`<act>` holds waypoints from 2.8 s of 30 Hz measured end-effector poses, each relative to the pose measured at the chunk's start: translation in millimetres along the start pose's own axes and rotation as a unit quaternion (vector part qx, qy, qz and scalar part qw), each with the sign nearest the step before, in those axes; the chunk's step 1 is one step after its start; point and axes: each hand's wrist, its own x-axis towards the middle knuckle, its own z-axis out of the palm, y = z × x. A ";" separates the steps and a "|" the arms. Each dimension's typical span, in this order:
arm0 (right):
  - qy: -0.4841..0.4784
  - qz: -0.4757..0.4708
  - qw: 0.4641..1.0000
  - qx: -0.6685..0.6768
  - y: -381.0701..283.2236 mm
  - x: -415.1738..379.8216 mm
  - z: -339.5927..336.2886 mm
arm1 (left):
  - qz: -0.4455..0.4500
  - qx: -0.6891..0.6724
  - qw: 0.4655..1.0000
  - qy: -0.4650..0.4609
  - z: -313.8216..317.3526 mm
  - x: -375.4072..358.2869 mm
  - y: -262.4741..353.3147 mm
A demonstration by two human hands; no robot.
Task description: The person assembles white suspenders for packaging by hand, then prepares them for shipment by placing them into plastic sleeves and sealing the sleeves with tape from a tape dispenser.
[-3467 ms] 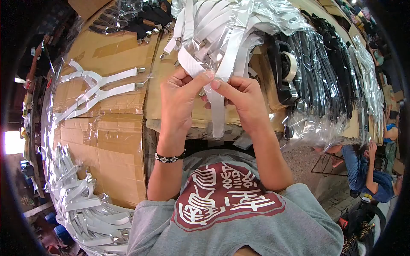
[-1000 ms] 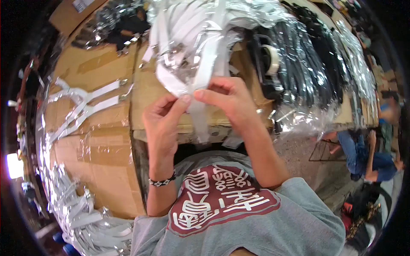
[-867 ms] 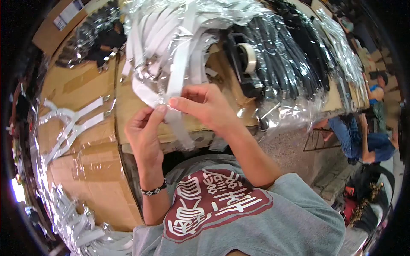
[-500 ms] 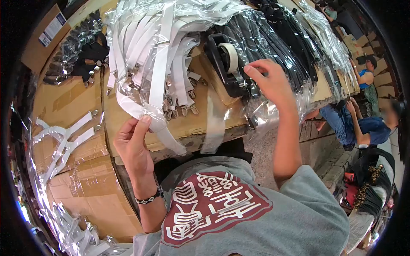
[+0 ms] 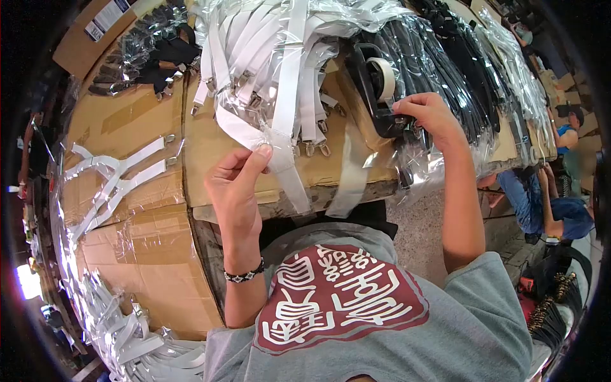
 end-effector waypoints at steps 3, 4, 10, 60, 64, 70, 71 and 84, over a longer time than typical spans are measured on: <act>0.010 -0.008 0.999 0.037 -3.4 -1.5 0.2 | 0.000 0.004 1.000 -0.005 0.3 0.1 -0.8; 0.016 -0.012 0.998 0.057 -4.6 -1.9 0.7 | -0.001 0.003 1.000 -0.004 0.7 0.2 -0.2; -0.009 -0.020 0.993 0.117 -8.7 2.7 -7.7 | -0.005 0.002 1.000 -0.024 -4.0 0.8 -4.6; -0.054 -0.126 0.960 0.243 17.5 -60.4 15.2 | -0.014 0.003 0.999 -0.045 1.6 0.8 -11.5; -0.034 -0.133 0.946 0.294 18.6 -60.0 29.5 | -0.025 0.010 0.999 -0.042 3.7 1.7 -12.5; 0.018 -0.084 0.949 0.303 15.4 -67.5 39.2 | -0.012 -0.010 1.000 -0.013 3.6 0.3 -9.9; 0.017 -0.078 0.949 0.305 16.2 -67.2 39.6 | -0.012 -0.006 1.000 -0.012 3.7 0.4 -9.5; 0.064 -0.076 0.936 0.339 30.9 -63.2 58.0 | -0.023 0.001 1.000 -0.004 8.6 0.5 -10.2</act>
